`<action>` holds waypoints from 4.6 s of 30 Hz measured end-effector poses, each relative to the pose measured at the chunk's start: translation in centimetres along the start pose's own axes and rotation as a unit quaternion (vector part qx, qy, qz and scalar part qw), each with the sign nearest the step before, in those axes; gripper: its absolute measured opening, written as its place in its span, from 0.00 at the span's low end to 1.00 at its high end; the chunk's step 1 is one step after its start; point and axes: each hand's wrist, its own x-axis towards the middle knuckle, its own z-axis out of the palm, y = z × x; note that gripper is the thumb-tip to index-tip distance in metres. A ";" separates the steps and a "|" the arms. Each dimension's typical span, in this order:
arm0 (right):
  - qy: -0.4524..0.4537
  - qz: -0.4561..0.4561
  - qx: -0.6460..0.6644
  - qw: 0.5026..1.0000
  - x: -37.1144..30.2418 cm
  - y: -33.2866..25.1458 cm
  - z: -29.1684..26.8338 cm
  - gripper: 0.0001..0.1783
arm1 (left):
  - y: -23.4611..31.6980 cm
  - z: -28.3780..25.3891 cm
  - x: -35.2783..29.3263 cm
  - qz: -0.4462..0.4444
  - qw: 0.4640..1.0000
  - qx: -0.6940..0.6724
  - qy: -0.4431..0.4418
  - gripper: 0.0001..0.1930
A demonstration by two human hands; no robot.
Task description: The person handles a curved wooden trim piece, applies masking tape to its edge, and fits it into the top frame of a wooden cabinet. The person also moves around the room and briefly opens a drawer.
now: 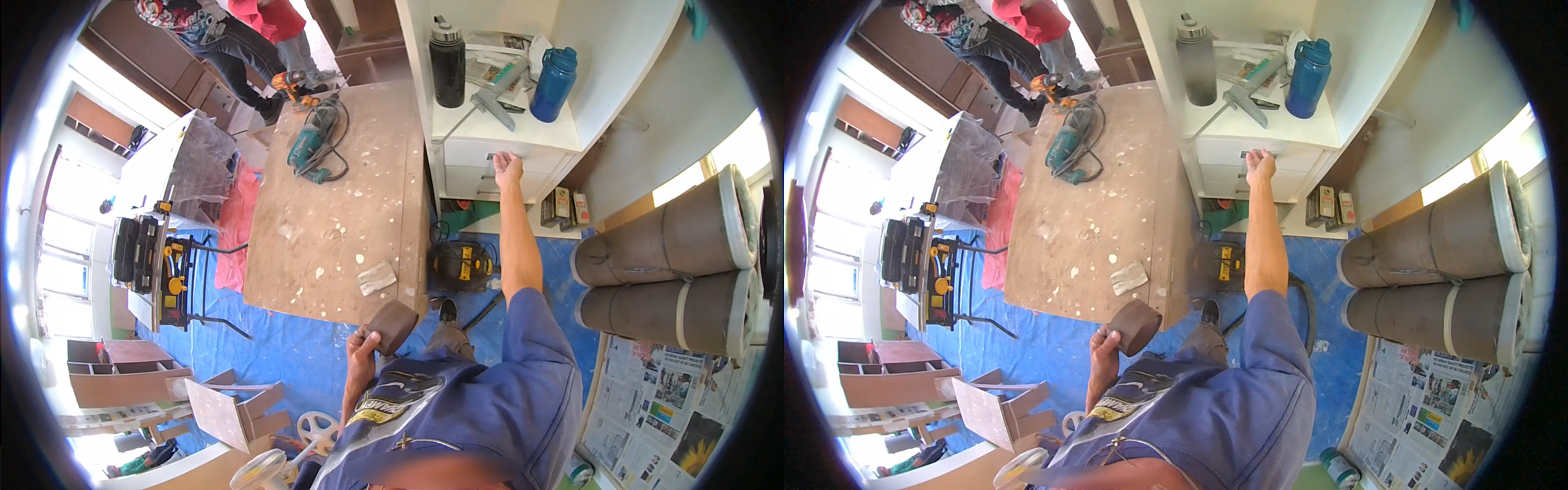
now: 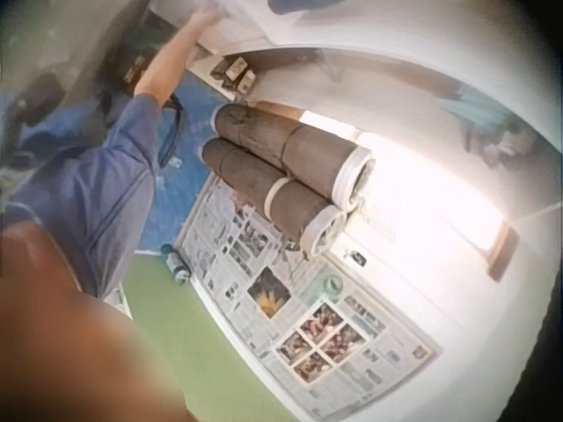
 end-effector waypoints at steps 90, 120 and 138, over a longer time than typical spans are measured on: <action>-0.426 0.343 -0.409 0.731 -61.9 25.6 -5.5 0.19 | 5.4 -23.3 -4.3 0.204 0.957 0.057 0.199 0.10; -0.755 0.341 -0.439 0.348 -89.4 57.6 6.3 0.10 | 17.6 -52.7 -14.2 0.306 0.729 0.068 0.608 0.10; -0.818 0.296 -0.374 0.321 -103.1 85.7 11.3 0.12 | 26.2 -82.0 -11.6 0.278 0.695 0.125 0.651 0.16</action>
